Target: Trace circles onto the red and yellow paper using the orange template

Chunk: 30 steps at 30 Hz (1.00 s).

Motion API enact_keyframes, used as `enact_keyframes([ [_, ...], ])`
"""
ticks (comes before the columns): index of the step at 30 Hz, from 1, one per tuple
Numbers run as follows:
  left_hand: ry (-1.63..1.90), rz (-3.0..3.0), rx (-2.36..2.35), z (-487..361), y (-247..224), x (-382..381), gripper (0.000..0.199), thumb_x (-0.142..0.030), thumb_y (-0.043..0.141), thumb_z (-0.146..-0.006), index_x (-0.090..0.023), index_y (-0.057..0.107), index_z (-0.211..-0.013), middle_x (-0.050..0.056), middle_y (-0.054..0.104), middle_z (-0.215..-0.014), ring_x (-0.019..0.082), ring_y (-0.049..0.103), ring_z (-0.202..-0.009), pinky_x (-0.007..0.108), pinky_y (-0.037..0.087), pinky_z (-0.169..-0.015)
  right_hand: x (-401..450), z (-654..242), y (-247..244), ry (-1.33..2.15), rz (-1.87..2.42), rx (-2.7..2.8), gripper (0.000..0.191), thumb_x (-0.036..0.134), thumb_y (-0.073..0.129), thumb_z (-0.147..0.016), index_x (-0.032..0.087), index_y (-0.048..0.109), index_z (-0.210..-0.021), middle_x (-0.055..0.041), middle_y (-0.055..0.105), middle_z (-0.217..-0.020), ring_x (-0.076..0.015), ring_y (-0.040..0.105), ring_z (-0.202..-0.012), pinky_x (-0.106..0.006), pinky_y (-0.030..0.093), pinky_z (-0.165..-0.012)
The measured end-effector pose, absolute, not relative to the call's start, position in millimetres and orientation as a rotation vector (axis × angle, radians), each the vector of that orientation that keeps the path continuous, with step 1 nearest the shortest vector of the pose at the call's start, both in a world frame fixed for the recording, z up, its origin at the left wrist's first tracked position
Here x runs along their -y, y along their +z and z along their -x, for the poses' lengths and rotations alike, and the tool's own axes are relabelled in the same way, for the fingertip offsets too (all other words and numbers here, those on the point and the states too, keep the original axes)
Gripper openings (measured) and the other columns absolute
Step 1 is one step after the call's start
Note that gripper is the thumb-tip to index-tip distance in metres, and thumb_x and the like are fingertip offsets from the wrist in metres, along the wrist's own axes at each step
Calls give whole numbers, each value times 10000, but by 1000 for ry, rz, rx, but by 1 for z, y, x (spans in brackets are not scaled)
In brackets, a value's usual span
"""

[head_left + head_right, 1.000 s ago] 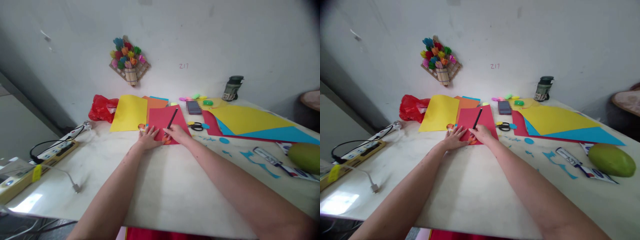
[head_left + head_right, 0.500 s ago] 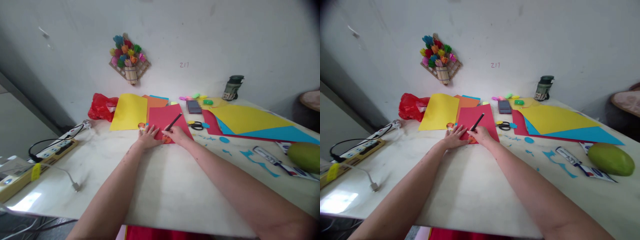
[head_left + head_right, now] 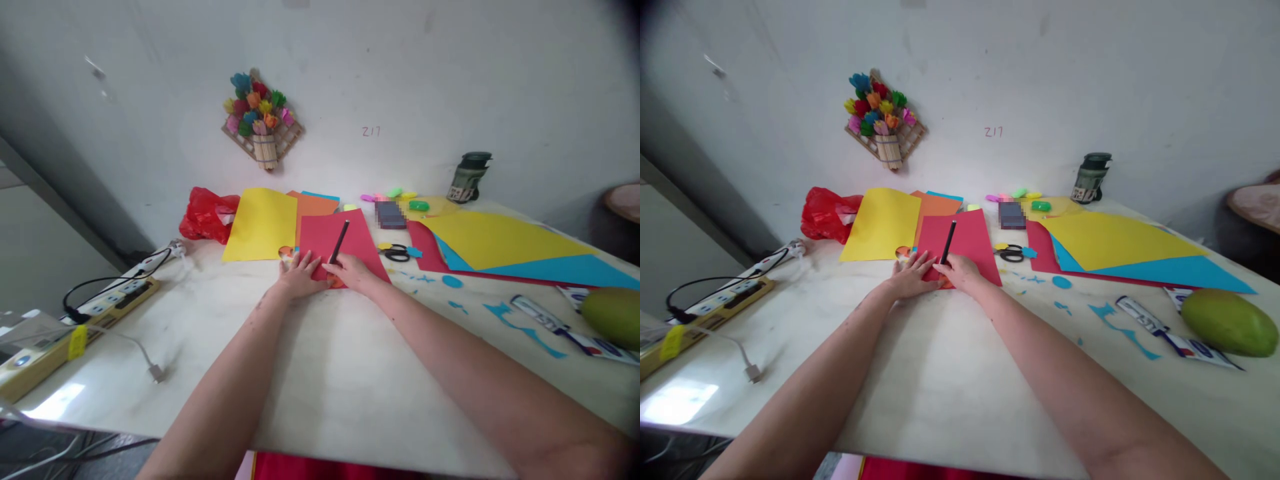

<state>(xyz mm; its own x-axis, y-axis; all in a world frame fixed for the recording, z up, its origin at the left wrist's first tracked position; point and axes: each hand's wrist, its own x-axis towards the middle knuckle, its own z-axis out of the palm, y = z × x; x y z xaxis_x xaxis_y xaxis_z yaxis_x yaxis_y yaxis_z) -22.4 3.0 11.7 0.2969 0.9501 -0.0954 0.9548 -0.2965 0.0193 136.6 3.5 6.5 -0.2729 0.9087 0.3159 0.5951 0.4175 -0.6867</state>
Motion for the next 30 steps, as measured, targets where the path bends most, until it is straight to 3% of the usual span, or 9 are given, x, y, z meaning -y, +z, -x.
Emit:
enact_keyframes([
  [30,-122,-2450,-1821,21,15,-1,700,-659,223,-693,-336,83,-1297,-37,-10,-1374,270,-54,-1228,586,33,-893,-9,-138,4,533,1276,2029,249,383,505,-710,219,598,-872,-33,636,-835,-159,566,-768,-249,423,-654],
])
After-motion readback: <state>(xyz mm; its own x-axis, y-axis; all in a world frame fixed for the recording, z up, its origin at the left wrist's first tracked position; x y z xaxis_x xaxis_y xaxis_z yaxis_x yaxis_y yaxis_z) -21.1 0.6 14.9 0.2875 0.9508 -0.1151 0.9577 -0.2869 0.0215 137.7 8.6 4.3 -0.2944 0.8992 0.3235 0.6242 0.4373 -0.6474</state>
